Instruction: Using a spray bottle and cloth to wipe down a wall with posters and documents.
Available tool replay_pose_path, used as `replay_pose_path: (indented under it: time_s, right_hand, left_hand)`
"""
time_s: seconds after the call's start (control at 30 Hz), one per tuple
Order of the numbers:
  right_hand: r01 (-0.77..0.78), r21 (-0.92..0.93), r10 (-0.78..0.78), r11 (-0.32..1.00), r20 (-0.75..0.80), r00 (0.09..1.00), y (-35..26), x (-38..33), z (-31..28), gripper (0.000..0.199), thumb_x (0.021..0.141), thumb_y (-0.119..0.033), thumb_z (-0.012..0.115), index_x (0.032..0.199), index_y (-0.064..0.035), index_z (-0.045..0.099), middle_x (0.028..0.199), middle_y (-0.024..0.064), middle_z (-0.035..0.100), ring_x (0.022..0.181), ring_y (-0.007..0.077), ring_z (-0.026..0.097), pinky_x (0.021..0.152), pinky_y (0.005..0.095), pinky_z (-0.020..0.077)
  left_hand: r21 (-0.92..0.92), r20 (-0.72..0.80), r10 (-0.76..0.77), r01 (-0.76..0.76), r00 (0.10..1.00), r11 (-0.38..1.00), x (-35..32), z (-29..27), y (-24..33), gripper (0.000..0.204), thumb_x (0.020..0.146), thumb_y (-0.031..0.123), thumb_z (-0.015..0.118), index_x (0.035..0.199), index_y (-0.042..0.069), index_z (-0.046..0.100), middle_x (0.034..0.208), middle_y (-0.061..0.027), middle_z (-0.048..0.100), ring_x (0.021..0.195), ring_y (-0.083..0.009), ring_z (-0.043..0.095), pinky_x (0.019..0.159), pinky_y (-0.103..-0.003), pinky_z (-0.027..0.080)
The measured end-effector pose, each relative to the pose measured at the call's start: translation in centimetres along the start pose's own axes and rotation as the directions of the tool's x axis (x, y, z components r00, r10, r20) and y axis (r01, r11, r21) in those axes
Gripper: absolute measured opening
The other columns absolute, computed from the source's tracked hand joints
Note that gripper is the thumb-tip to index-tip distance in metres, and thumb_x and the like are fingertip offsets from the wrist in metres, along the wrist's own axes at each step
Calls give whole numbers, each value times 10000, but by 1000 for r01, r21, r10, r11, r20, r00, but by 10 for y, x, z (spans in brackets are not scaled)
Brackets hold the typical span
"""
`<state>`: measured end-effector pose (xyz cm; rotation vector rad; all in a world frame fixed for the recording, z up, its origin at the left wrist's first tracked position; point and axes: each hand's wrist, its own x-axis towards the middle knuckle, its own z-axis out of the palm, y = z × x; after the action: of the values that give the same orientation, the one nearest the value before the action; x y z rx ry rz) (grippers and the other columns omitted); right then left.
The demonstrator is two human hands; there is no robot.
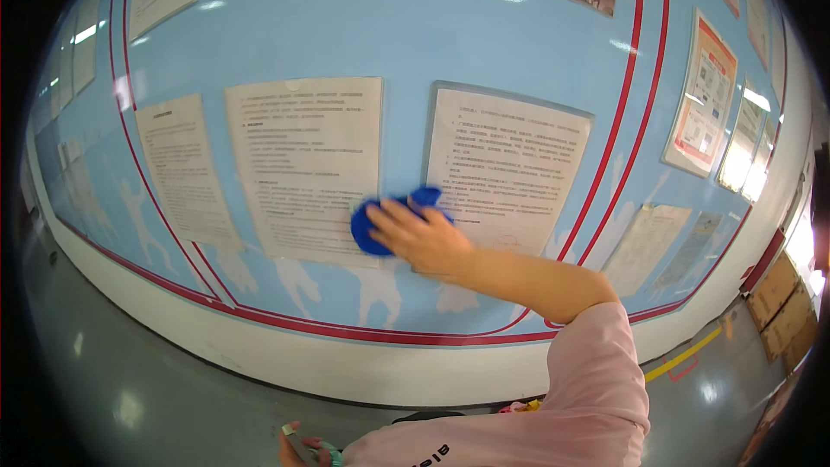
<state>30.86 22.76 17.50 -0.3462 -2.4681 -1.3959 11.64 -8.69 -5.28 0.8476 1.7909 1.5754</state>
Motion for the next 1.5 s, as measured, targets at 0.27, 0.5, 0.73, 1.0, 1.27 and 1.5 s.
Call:
replay_pose_path:
  time_s: [0.27,0.5,0.73,1.0,1.27,1.5]
  right_hand:
    - [610,298,-672,734,188,716,-27,-43,43,309,782,-207,501,1069,-108,563,1199,66,473,1125,232,413,875,335,358]
    - [11,149,48,989,-383,922,126,39,-62,289,803,-158,511,1080,-95,568,1228,66,487,1109,226,461,948,356,359]
    - [-382,-154,237,911,-563,792,255,-48,-135,327,661,-57,566,984,-54,614,1180,119,526,1067,295,507,903,378,404]
    - [-754,105,611,649,-662,434,213,-153,-64,296,652,-86,591,944,-104,635,1190,84,524,1136,263,457,953,396,337]
    - [-839,259,775,478,-575,263,-3,-256,59,142,625,-41,549,755,7,520,1224,232,443,1136,439,388,966,512,276]
    - [-945,317,995,79,28,93,-200,-257,91,268,645,-34,630,899,25,565,1223,278,385,1125,438,372,951,508,297]
  left_hand:
    - [211,69,47,-60,997,976,0,-13,-1,255,724,48,614,960,34,517,749,-45,533,627,-141,483,559,-292,424]
    - [31,27,-82,81,996,996,-3,2,18,238,786,65,595,999,40,490,763,-56,513,686,-153,490,612,-306,426]
    - [-242,132,-342,365,930,899,15,-9,-11,282,894,295,486,1035,52,460,735,-42,499,623,-140,474,552,-293,413]
    - [-56,125,159,-153,979,987,24,1,1,650,635,59,665,1221,22,386,721,-40,545,733,-161,563,706,-317,471]
    - [40,233,228,-243,945,969,35,-4,-4,647,644,50,664,1222,-4,380,719,-43,523,736,-159,544,754,-317,462]
    - [18,306,238,-256,922,967,32,-9,2,648,641,74,696,1212,4,399,729,-47,525,758,-167,543,762,-329,448]
